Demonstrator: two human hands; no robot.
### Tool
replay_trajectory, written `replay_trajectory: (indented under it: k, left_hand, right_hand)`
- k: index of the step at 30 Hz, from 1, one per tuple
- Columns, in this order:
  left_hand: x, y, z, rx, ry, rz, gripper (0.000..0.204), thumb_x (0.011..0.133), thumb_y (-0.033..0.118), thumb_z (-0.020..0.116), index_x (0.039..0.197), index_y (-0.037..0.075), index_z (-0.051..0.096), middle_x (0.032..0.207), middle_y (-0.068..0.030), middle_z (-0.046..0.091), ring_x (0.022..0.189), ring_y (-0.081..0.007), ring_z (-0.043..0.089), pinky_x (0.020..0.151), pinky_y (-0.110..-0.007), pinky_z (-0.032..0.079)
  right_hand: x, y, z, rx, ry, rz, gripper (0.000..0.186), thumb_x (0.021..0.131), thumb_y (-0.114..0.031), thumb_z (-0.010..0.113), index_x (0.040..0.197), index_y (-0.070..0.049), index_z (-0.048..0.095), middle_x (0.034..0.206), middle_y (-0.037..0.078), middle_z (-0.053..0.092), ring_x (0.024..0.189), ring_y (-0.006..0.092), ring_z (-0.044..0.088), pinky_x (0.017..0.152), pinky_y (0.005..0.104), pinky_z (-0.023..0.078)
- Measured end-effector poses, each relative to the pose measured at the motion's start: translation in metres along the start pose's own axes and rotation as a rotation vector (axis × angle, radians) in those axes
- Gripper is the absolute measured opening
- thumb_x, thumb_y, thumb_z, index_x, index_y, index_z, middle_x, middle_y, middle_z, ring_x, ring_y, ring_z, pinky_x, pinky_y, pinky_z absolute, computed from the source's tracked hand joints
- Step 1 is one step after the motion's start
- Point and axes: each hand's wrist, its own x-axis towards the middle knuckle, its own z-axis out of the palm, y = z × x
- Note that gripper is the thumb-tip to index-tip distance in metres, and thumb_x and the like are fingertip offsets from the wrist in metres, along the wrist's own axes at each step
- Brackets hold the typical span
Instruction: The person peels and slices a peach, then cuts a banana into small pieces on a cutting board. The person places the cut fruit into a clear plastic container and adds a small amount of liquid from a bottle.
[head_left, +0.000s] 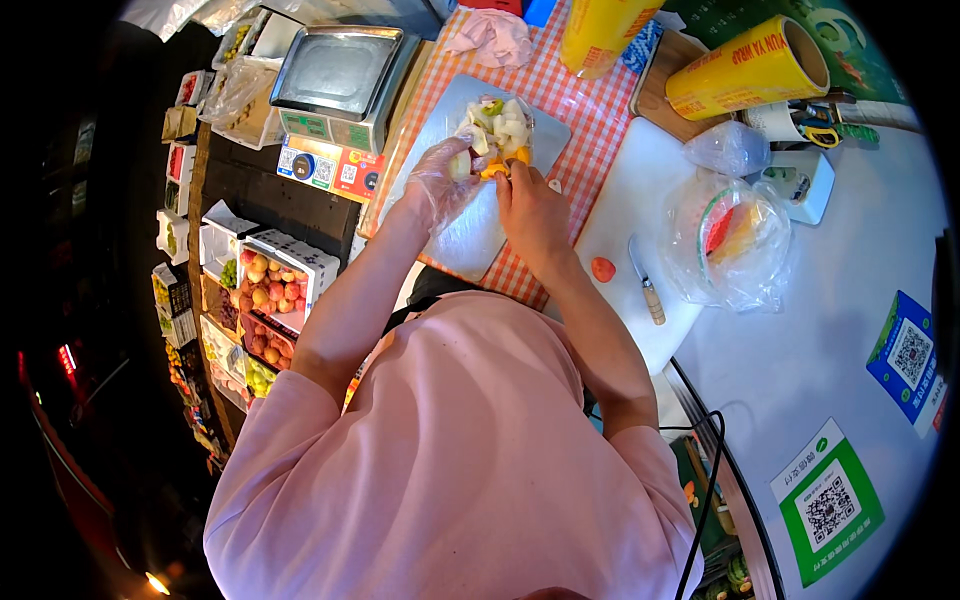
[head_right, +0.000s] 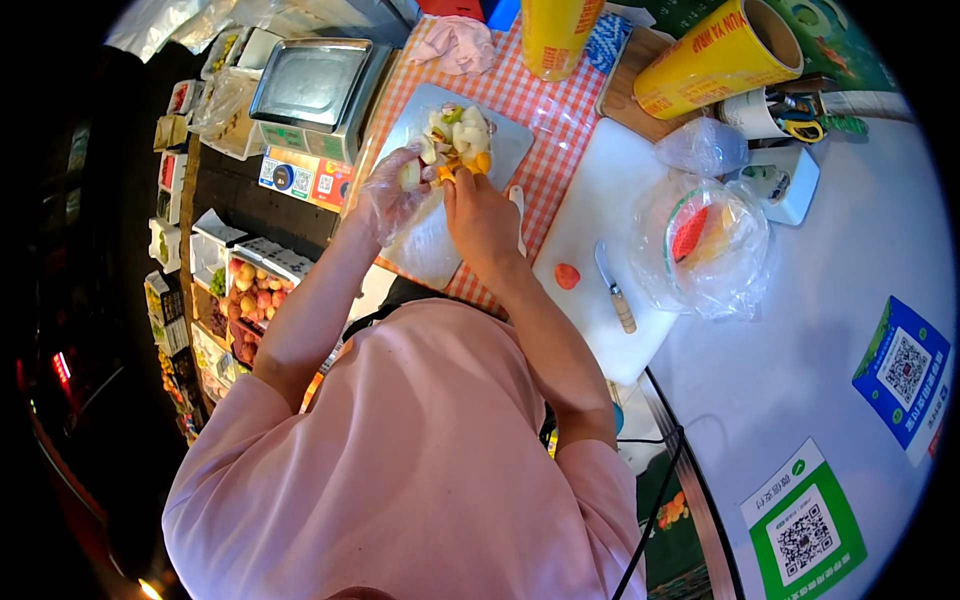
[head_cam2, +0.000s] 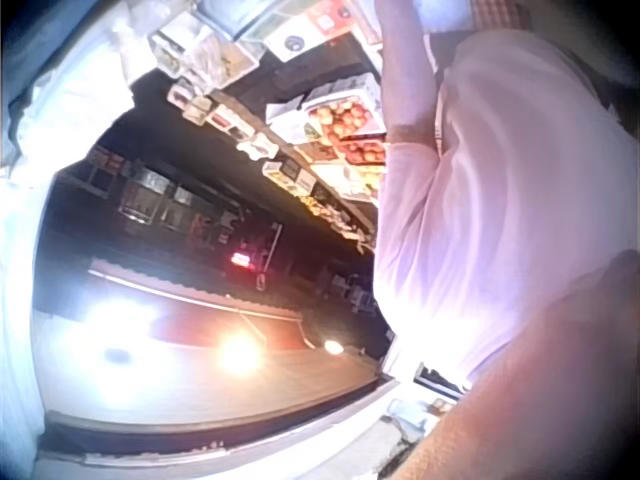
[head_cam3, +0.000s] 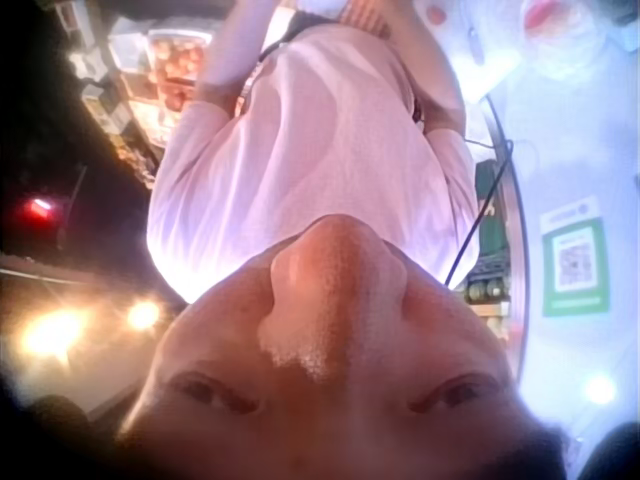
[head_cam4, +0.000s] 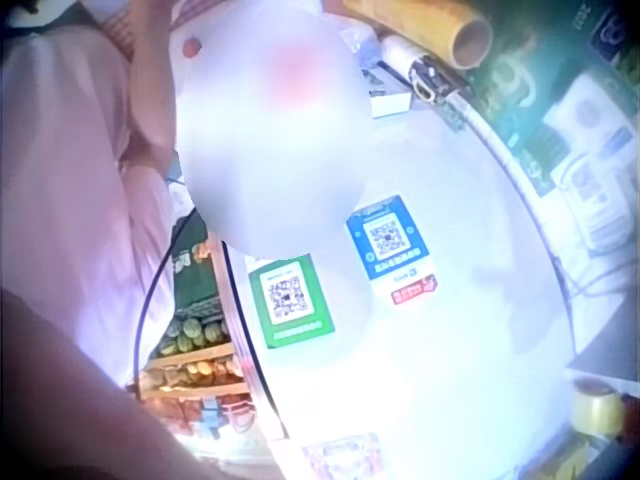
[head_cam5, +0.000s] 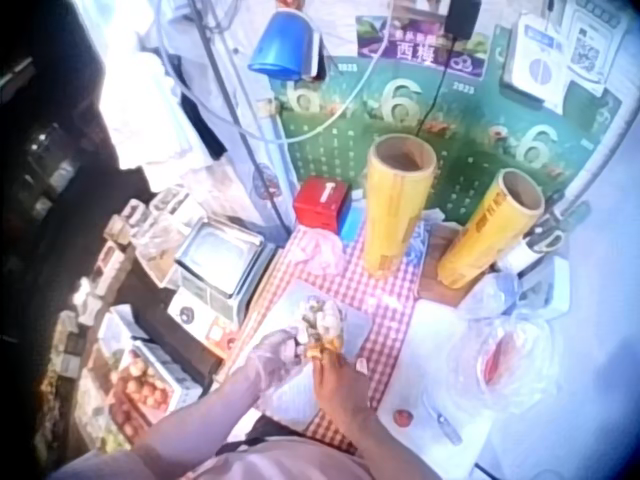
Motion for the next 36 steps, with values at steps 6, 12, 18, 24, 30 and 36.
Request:
replay_trajectory:
  k: [6,12,18,24,30,36]
  left_hand:
    - [-0.001,-0.008,-0.027,-0.102,0.004,-0.047,0.030,0.100,0.027,0.061,0.121,0.006,0.059,0.100,-0.0078,0.064,0.076,-0.0140,0.060,0.062,-0.023,0.056]
    - [-0.024,-0.018,-0.035,-0.225,0.069,-0.075,0.031,0.100,0.028,0.063,0.122,0.006,0.061,0.104,-0.0082,0.065,0.078,-0.0153,0.060,0.065,-0.023,0.056]
    - [-0.043,-0.024,-0.061,-0.408,0.045,-0.117,0.026,0.097,0.020,0.062,0.117,0.004,0.062,0.099,-0.0106,0.061,0.080,-0.0194,0.060,0.068,-0.027,0.056]
    - [-0.063,-0.038,-0.071,-0.342,0.043,-0.114,0.026,0.096,0.018,0.062,0.117,0.003,0.061,0.099,-0.0097,0.061,0.085,-0.0187,0.059,0.071,-0.027,0.055]
    - [-0.083,-0.059,-0.072,-0.310,0.091,-0.058,0.025,0.097,0.017,0.060,0.116,0.001,0.061,0.099,-0.0091,0.061,0.086,-0.0181,0.060,0.072,-0.026,0.052]
    - [-0.078,-0.060,-0.095,-0.121,0.084,0.027,0.021,0.098,0.016,0.058,0.110,-0.001,0.061,0.090,-0.0083,0.061,0.073,-0.0153,0.055,0.065,-0.024,0.048]
  right_hand:
    - [-0.003,-0.010,-0.005,-0.142,0.020,-0.156,0.024,0.093,-0.024,0.069,0.111,-0.009,0.064,0.082,0.008,0.063,0.062,0.0238,0.066,0.052,0.0351,0.054]
    - [-0.013,-0.012,0.003,-0.170,0.032,-0.306,0.027,0.087,-0.017,0.068,0.111,-0.007,0.061,0.080,0.009,0.061,0.067,0.0233,0.068,0.053,0.0358,0.055]
    - [-0.038,-0.015,0.008,-0.218,-0.070,-0.267,0.025,0.088,-0.015,0.070,0.110,-0.009,0.062,0.079,0.007,0.061,0.065,0.0234,0.067,0.053,0.0348,0.054]
    - [-0.053,-0.024,0.009,-0.152,-0.126,-0.283,0.030,0.088,-0.013,0.068,0.116,-0.006,0.061,0.082,0.010,0.062,0.066,0.0264,0.067,0.056,0.0374,0.055]
    - [-0.065,-0.021,0.023,-0.128,-0.221,-0.244,0.032,0.088,-0.009,0.061,0.119,-0.003,0.058,0.086,0.015,0.064,0.071,0.0306,0.069,0.059,0.0416,0.057]
    - [-0.084,-0.011,0.035,-0.111,-0.239,-0.102,0.024,0.096,-0.017,0.058,0.113,-0.001,0.063,0.086,0.020,0.067,0.072,0.0362,0.069,0.064,0.0449,0.056]
